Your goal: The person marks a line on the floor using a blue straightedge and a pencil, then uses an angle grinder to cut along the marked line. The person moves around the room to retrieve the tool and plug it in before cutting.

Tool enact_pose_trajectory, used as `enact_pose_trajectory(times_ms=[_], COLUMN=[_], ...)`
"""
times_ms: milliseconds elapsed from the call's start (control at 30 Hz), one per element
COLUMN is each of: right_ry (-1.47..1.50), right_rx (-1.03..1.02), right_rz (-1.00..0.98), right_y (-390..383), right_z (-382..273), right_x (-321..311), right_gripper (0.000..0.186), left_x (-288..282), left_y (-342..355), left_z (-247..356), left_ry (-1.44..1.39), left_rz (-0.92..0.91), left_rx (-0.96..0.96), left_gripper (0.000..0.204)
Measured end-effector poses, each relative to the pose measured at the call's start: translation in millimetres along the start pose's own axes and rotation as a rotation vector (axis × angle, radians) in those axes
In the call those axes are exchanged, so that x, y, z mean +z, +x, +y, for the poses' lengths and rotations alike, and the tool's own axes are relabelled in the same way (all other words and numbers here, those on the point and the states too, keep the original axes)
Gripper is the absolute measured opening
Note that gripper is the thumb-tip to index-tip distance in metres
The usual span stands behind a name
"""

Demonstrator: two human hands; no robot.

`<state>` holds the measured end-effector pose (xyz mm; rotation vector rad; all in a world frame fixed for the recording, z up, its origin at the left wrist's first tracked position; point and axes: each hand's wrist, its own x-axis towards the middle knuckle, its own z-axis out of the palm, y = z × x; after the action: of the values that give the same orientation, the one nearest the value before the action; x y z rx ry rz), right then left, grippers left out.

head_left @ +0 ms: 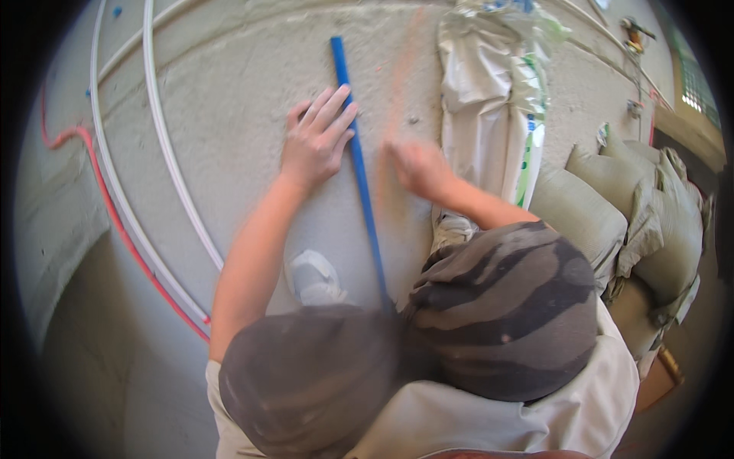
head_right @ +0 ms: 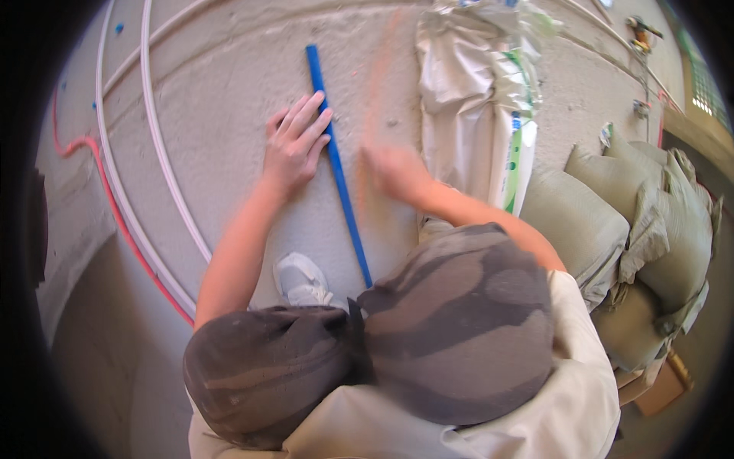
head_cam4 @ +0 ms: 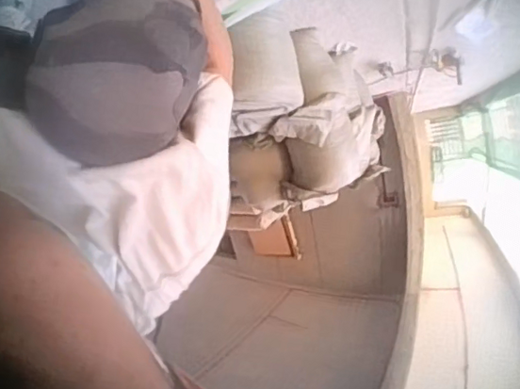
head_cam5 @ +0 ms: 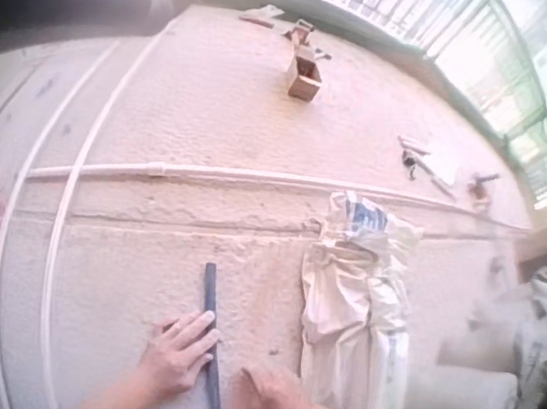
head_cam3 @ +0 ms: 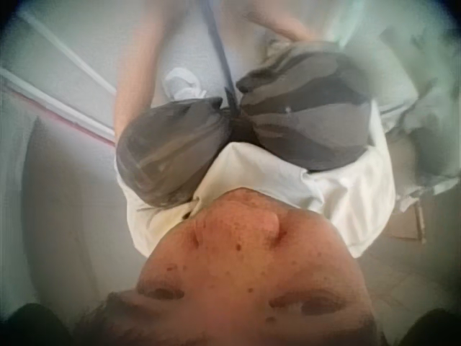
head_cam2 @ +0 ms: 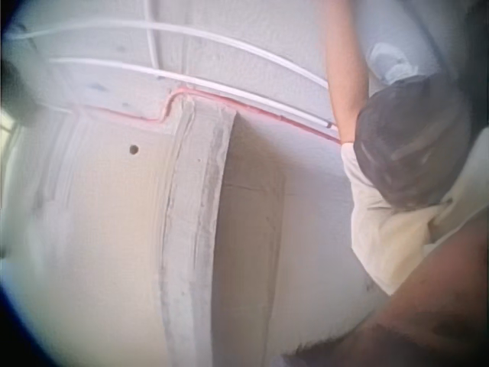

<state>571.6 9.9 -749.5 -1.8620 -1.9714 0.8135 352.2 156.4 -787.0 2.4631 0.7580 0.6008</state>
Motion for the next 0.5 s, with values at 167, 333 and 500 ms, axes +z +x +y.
enact_pose_trajectory(times_ms=[167,333,500], right_ry=[-0.002,-0.07,0.01], right_rx=[0.175,0.275,0.421], right_rz=[0.558,0.465,0.53], right_y=[136.7,177.1,179.6], right_z=[90.1,117.5,121.5], right_x=[-77.1,-100.7,-93.6], right_gripper=[0.015,0.022,0.023], left_x=[0.3,-6.9,-12.8], left_y=[-2.1,4.5,10.5], left_z=[0.2,7.0,11.3], left_ry=[-0.016,0.005,0.033], left_rz=[-0.041,-0.006,-0.017], left_rx=[-0.018,0.033,0.07], left_gripper=[0.048,0.048,0.049])
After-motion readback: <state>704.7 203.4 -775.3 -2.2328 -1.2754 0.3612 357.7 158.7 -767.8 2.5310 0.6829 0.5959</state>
